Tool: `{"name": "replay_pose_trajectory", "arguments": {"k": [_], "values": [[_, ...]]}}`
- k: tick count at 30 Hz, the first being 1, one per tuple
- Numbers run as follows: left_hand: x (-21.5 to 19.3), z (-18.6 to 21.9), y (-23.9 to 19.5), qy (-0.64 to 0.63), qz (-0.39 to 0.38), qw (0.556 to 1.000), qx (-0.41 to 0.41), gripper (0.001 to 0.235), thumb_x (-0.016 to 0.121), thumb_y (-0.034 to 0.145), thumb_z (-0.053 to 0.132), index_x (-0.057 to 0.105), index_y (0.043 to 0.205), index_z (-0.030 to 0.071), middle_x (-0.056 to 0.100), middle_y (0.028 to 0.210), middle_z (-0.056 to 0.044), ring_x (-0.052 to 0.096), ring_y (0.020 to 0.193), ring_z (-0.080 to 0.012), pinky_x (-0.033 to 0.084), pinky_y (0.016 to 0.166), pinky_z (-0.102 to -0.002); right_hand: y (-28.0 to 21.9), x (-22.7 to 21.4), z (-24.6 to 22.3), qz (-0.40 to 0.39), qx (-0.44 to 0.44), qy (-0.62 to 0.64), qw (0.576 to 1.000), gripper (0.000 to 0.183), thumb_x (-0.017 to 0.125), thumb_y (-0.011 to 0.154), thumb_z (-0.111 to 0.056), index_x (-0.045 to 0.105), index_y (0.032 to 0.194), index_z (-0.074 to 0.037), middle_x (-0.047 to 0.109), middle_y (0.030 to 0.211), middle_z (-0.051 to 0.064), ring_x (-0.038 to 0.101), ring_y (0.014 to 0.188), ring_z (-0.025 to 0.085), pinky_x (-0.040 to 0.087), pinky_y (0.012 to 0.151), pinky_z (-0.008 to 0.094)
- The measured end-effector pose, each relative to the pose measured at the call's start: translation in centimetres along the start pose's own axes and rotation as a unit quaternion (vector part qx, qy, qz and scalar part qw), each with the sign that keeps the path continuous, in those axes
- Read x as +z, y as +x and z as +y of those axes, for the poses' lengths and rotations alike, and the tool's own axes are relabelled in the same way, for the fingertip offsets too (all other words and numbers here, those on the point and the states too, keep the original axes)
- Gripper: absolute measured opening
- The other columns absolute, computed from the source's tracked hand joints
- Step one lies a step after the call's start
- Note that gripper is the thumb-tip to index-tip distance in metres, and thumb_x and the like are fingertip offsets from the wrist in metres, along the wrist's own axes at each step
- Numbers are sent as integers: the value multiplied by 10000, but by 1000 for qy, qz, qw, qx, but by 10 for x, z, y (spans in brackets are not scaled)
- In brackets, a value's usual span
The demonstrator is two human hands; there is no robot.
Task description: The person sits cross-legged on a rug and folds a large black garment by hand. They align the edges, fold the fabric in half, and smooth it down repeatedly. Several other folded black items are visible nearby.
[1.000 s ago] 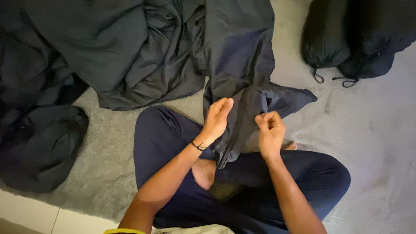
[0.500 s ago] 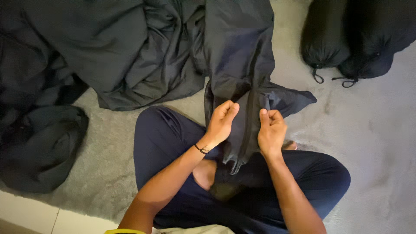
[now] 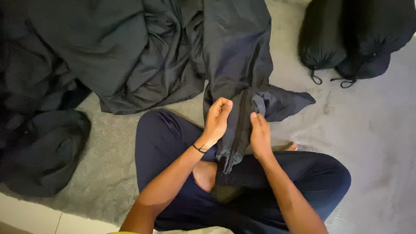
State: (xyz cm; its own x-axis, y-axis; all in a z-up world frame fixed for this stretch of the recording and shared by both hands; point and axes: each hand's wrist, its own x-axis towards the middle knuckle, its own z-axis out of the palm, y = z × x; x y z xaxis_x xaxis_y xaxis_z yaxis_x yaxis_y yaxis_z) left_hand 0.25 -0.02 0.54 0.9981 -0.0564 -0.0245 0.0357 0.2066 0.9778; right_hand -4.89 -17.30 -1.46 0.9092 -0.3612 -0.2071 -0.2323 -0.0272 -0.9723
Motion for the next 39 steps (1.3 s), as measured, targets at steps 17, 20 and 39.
{"name": "replay_pose_trajectory", "arguments": {"k": [17, 20, 39], "values": [[-1, 4, -14, 144, 2, 989, 24, 111, 665, 1050, 177, 692, 1013, 76, 546, 678, -118, 575, 685, -240, 464, 644, -391, -22, -25, -12, 69, -98, -102, 988, 149, 745, 1077, -114, 607, 1024, -97, 575, 601, -24, 459, 543, 48, 306, 475, 217], [-3, 11, -28, 125, -4, 992, 28, 100, 629, 1063, 155, 695, 1027, 88, 538, 688, -50, 544, 702, -199, 456, 657, -363, -39, -28, -18, 41, -103, -57, 992, 227, 737, 1031, -41, 545, 1144, -84, 529, 625, -66, 442, 566, 14, 307, 505, 162], [-5, -105, -78, -7, -222, 974, -51, 446, 526, 747, -84, 699, 1127, 74, 674, 959, -6, 664, 932, -208, 541, 869, -309, -93, -20, 20, -6, 103, -5, 995, 411, 561, 1183, -429, 720, 1200, -50, 704, 1117, 150, 697, 1079, 299, 545, 895, 443]]}}
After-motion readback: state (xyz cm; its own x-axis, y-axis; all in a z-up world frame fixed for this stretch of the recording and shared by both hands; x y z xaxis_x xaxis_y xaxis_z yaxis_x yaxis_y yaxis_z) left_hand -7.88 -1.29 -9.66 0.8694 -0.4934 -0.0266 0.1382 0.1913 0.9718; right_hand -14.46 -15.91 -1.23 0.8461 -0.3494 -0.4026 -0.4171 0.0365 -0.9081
